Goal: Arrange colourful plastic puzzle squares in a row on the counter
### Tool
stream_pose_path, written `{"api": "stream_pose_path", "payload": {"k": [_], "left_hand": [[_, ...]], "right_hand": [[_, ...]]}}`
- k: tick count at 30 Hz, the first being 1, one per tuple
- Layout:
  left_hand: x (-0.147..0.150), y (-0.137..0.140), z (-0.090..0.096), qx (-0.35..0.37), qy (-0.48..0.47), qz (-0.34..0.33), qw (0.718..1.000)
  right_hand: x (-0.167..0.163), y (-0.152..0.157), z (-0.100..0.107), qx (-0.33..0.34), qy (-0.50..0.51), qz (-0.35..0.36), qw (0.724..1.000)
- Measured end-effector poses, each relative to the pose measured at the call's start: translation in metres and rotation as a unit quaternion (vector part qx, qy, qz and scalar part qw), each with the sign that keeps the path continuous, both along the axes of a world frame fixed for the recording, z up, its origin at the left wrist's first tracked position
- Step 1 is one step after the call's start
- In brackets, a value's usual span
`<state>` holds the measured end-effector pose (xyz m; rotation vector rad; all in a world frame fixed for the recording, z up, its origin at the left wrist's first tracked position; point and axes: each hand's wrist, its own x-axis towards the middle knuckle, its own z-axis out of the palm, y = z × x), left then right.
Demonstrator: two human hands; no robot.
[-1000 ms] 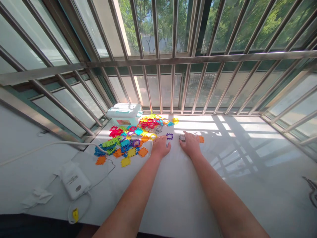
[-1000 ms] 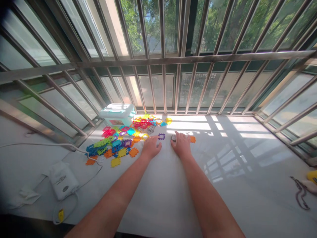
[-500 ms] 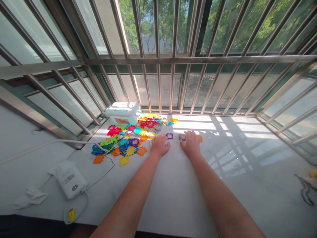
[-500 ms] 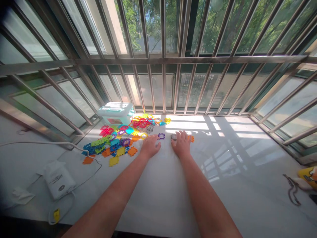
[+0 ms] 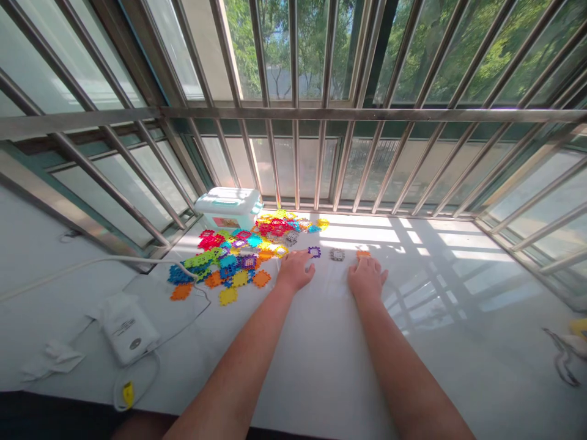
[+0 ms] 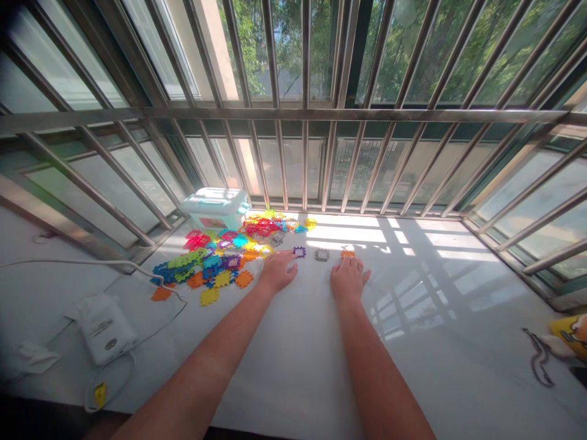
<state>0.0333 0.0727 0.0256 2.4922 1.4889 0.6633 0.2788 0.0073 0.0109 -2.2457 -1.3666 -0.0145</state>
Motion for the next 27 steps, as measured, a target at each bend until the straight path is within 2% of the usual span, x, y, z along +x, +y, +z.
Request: {"api": "stream_pose_path", "payload": {"k": [7, 16, 18, 23, 27], "left_hand": [[-0.001, 0.0, 0.0, 0.004, -0.005, -0.002, 1.0], [0.0, -0.002, 0.0, 0.019, -0.012, 0.009, 1.0], [0.002, -0.004, 0.001, 0.031, -0.001, 0.043, 0.999], [0.008, -0.01, 0.003, 0.041, 0.017, 0.203, 0.978], [0.002, -0.025, 0.003, 0.017, 0.021, 0.22, 0.975]], "right_hand": [[-0.002, -0.001, 0.0, 0.026, -0.003, 0.002, 1.0], [-0.005, 0.001, 0.002, 0.023, -0.036, -0.013, 0.999], [-0.009, -0.001, 0.005, 0.036, -0.062, -0.013, 0.997], [-0.028, -0.018, 0.013, 0.061, -0.122, 0.037, 0.99], [-0.042, -0.036, 0.011, 0.072, -0.117, 0.092, 0.986]]}}
